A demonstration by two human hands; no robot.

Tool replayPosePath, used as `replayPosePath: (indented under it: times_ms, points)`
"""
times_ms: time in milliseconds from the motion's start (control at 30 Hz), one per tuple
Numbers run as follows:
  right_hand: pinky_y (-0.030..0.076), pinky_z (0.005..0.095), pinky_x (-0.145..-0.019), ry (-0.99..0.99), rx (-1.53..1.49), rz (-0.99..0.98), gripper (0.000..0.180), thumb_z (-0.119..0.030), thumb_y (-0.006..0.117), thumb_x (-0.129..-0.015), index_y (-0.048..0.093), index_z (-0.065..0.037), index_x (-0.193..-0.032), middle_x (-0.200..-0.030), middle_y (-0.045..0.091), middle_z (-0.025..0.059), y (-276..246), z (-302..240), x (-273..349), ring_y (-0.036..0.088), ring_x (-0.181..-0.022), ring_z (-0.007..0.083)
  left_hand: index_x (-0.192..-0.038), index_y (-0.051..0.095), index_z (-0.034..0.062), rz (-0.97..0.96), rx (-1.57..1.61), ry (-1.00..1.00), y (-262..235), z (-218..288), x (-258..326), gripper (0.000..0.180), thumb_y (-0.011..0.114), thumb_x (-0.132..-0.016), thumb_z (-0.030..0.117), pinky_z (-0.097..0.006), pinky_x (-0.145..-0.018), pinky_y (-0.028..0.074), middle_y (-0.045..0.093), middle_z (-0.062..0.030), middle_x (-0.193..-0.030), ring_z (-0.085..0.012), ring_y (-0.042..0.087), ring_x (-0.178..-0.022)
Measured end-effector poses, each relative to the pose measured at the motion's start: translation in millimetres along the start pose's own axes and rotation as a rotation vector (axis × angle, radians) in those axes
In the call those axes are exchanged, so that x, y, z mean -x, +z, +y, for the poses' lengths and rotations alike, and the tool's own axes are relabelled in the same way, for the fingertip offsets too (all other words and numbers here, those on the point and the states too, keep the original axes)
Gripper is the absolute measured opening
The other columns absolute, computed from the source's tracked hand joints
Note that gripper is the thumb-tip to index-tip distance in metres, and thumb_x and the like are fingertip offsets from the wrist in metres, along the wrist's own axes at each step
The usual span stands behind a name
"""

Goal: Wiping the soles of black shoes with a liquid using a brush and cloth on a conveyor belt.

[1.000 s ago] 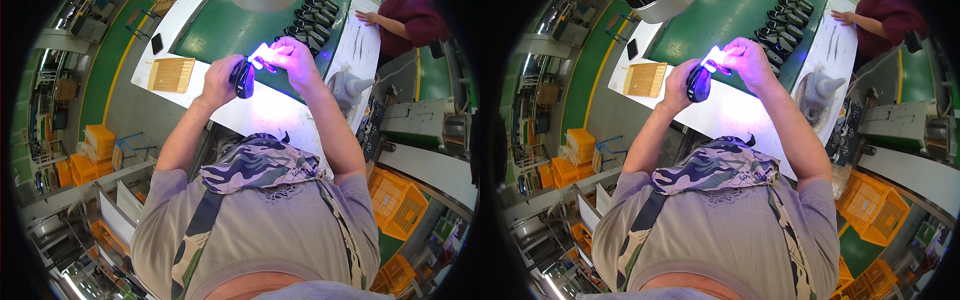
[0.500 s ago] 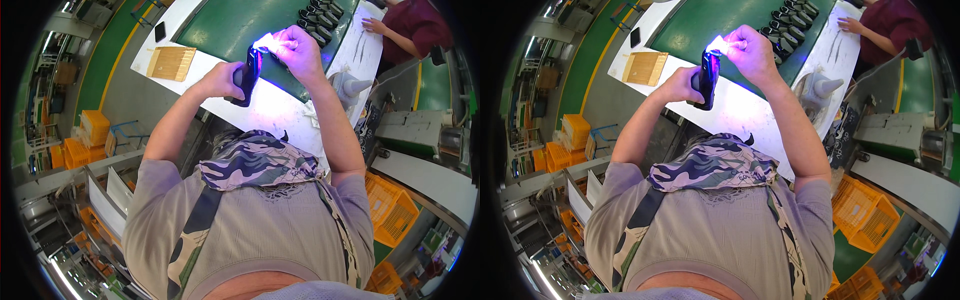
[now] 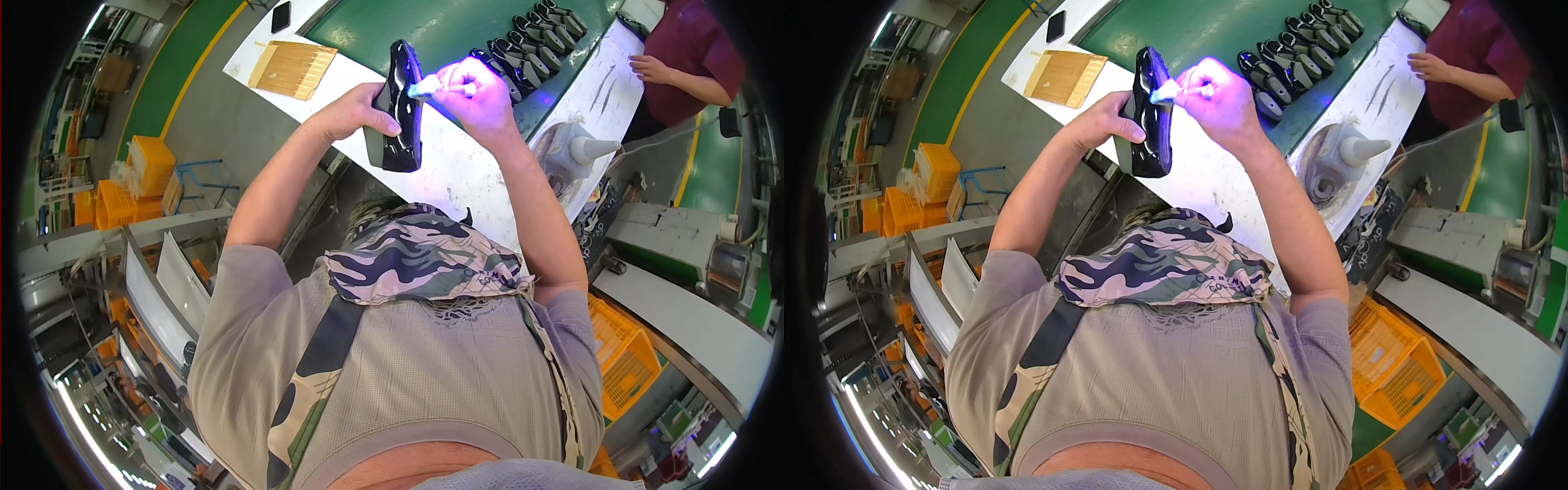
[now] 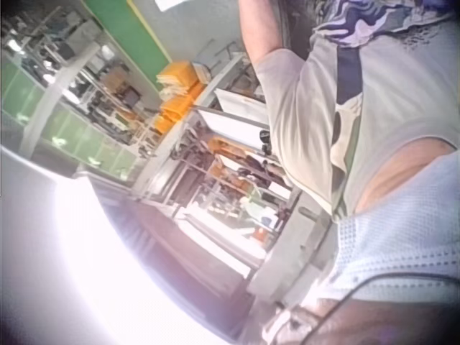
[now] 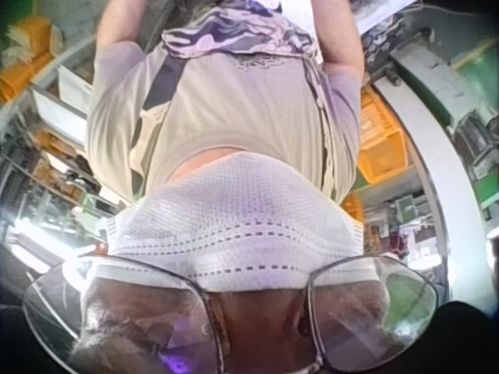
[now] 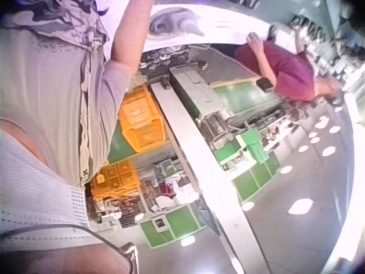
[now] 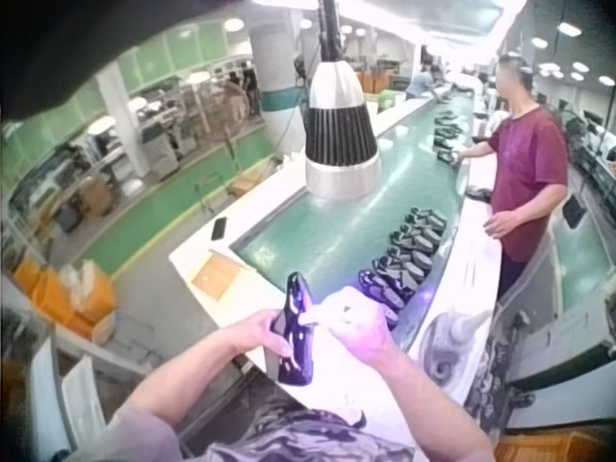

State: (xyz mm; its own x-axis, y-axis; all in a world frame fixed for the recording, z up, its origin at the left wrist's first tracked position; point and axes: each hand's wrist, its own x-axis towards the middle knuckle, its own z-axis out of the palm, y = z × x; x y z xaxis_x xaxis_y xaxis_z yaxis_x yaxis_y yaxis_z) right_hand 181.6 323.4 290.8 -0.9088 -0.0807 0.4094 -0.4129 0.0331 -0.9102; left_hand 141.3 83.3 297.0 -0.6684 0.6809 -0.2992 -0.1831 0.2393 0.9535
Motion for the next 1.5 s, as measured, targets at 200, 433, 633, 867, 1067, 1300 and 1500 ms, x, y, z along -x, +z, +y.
replayPosePath:
  times_ms: [200,433,633,867,1067,1300,1500]
  points:
    - [0.051,0.0279,-0.073,0.068,-0.067,-0.104,0.021,-0.003,0.074,-0.078,0.053,-0.002,-0.081,-0.088,0.066,0.0092,10,-2,17,0.061,-0.082,0.0129,-0.113,0.060,-0.0058,0.059,0.177,0.028,1,-13,11,0.056,0.079,-0.066,0.018,-0.030,-0.090,0.047,0.067,-0.0106,-0.099,-0.0194,0.063,-0.091]
    - [0.052,0.0324,-0.077,0.136,0.091,-0.231,0.022,0.001,0.074,-0.074,0.054,-0.001,-0.084,-0.093,0.067,0.0122,7,-6,31,0.063,-0.088,0.0182,-0.114,0.058,-0.0047,0.191,0.366,-0.009,8,-38,23,0.050,0.078,-0.073,0.016,-0.032,-0.089,0.050,0.067,-0.0121,-0.102,-0.0213,0.065,-0.091]
    - [0.051,0.0314,-0.079,0.155,0.022,-0.267,0.023,0.001,0.074,-0.075,0.053,-0.002,-0.083,-0.092,0.066,0.0107,-2,6,48,0.063,-0.089,0.0178,-0.115,0.056,-0.0064,0.466,0.519,-0.033,18,-53,42,0.047,0.076,-0.077,0.014,-0.040,-0.089,0.054,0.067,-0.0137,-0.102,-0.0231,0.067,-0.091]
    - [0.052,0.0278,-0.072,0.394,-0.524,-0.059,0.022,0.004,0.074,-0.076,0.056,-0.002,-0.087,-0.086,0.062,0.0072,21,29,51,0.061,-0.078,0.0133,-0.126,0.050,-0.0053,0.392,0.908,0.166,24,-80,70,0.052,0.068,-0.082,0.017,-0.041,-0.098,0.049,0.064,-0.0164,-0.117,-0.0281,0.064,-0.105]
    - [0.050,0.0296,-0.066,0.490,-0.541,-0.017,0.024,0.004,0.074,-0.075,0.055,-0.005,-0.087,-0.084,0.058,0.0024,48,24,49,0.057,-0.072,0.0123,-0.119,0.055,-0.0012,0.469,0.955,0.256,31,-84,84,0.043,0.070,-0.080,0.012,-0.041,-0.095,0.050,0.066,-0.0127,-0.108,-0.0257,0.065,-0.101]
    - [0.049,0.0279,-0.061,0.574,-0.485,0.002,0.022,0.001,0.075,-0.075,0.056,-0.004,-0.086,-0.076,0.057,0.0015,105,17,45,0.057,-0.068,0.0130,-0.119,0.053,-0.0033,0.889,0.397,0.395,11,-87,128,0.059,0.081,-0.070,0.014,-0.034,-0.094,0.047,0.064,-0.0113,-0.109,-0.0208,0.061,-0.101]
    - [0.050,0.0301,-0.056,0.699,-0.535,-0.094,0.020,0.001,0.073,-0.078,0.057,0.001,-0.090,-0.080,0.062,0.0098,170,7,30,0.059,-0.064,0.0177,-0.125,0.051,-0.0053,1.131,0.036,0.461,0,-85,182,0.074,0.087,-0.065,0.018,-0.032,-0.101,0.041,0.062,-0.0130,-0.117,-0.0191,0.055,-0.111]
